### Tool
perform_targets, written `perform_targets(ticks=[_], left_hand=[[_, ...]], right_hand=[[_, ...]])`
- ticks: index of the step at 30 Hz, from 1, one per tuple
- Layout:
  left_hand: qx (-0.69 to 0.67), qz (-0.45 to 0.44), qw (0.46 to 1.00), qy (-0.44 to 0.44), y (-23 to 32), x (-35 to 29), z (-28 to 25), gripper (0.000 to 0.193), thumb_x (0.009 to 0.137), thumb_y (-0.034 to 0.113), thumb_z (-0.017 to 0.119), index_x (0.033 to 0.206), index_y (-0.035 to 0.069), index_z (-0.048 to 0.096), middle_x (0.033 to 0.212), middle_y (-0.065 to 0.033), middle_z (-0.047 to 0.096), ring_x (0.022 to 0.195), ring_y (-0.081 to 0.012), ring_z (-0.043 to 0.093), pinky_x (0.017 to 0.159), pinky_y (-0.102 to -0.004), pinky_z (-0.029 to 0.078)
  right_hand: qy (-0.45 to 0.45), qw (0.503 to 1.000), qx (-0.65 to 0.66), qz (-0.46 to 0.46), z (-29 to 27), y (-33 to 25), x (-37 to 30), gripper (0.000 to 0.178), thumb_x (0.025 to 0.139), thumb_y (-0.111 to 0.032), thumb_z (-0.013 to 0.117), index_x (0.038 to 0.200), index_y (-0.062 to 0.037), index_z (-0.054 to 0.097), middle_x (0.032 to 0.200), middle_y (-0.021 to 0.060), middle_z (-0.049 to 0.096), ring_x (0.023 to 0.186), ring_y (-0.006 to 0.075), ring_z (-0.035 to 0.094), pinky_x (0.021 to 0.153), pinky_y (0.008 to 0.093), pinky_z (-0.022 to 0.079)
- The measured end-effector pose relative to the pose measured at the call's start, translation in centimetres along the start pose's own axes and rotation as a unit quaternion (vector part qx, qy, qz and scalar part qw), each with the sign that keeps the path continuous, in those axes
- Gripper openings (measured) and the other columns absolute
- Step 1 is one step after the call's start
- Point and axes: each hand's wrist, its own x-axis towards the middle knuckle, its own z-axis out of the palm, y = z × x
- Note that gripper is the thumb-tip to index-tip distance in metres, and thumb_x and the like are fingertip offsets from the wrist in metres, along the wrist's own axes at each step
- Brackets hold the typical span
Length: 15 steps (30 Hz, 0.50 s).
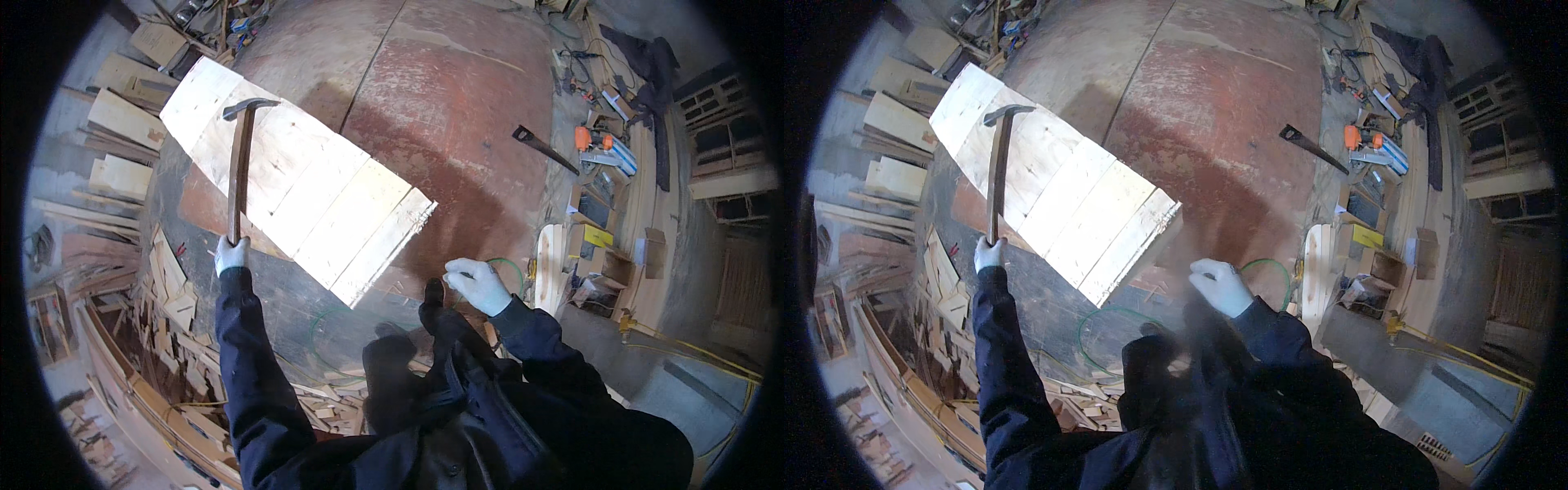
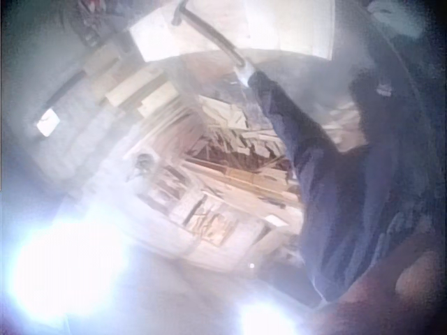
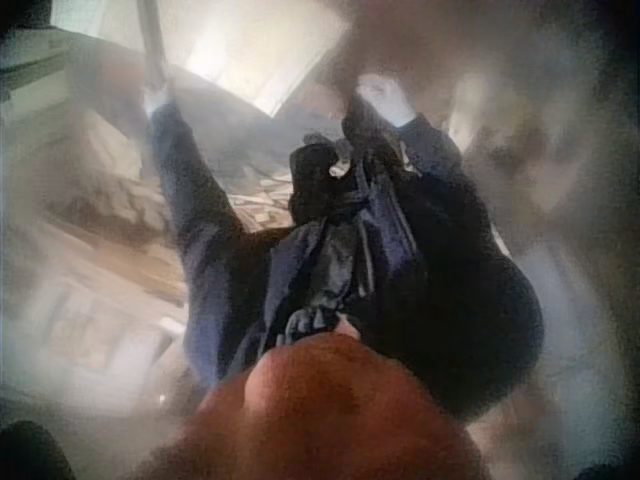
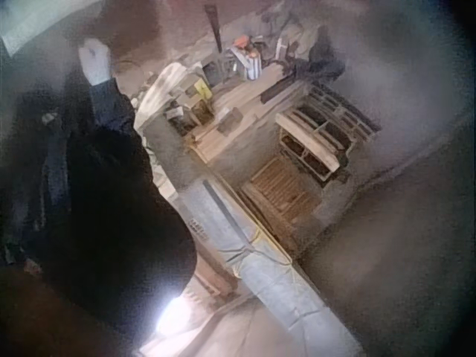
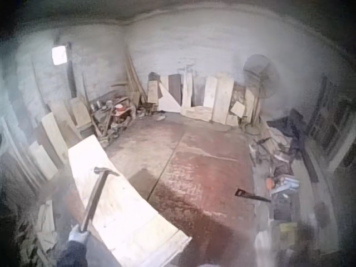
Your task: The person saws a wooden plank, then uses a hammer to tap a wooden frame into shape. They measure the frame with a tape measure, mark a smaller plank with a pencil, and attach it to the frame using a nail gun.
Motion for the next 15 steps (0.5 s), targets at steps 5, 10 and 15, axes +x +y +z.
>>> perform_targets(ticks=[5, 10, 15], left_hand=[[-0.385, 0.073, 0.918, -0.064, 3.0, -6.6, -3.0, 0.013, 0.083, 0.012, 0.071, 0.086, 0.005, 0.061, 0.07, 0.001, 0.053, 0.061, -0.0079, 0.046, 0.054, -0.0256, 0.038], [-0.377, 0.037, 0.902, -0.206, 8.7, -20.0, -4.4, 0.014, 0.083, 0.007, 0.071, 0.086, 0.004, 0.058, 0.076, -0.0002, 0.052, 0.067, -0.0109, 0.048, 0.06, -0.0267, 0.041], [-0.346, 0.119, 0.808, -0.462, 10.8, -24.8, -4.0, 0.023, 0.086, 0.014, 0.071, 0.101, 0.001, 0.061, 0.079, -0.0091, 0.065, 0.072, -0.0147, 0.061, 0.067, -0.0311, 0.049]], right_hand=[[-0.012, 0.99, 0.139, -0.033, 3.5, -7.6, 0.3, 0.032, 0.095, -0.006, 0.058, 0.125, 0.0063, 0.059, 0.11, 0.0126, 0.069, 0.107, 0.0175, 0.064, 0.093, 0.0295, 0.049], [0.058, 0.931, 0.358, -0.043, 10.2, -12.8, 0.6, 0.048, 0.099, -0.015, 0.059, 0.14, 0.0041, 0.044, 0.124, 0.0154, 0.062, 0.117, 0.021, 0.058, 0.101, 0.0335, 0.046], [0.241, 0.857, 0.453, 0.049, 14.9, -13.8, 1.2, 0.046, 0.099, -0.013, 0.056, 0.14, -0.0001, 0.04, 0.107, 0.0126, 0.065, 0.096, 0.0214, 0.063, 0.085, 0.0357, 0.052]])
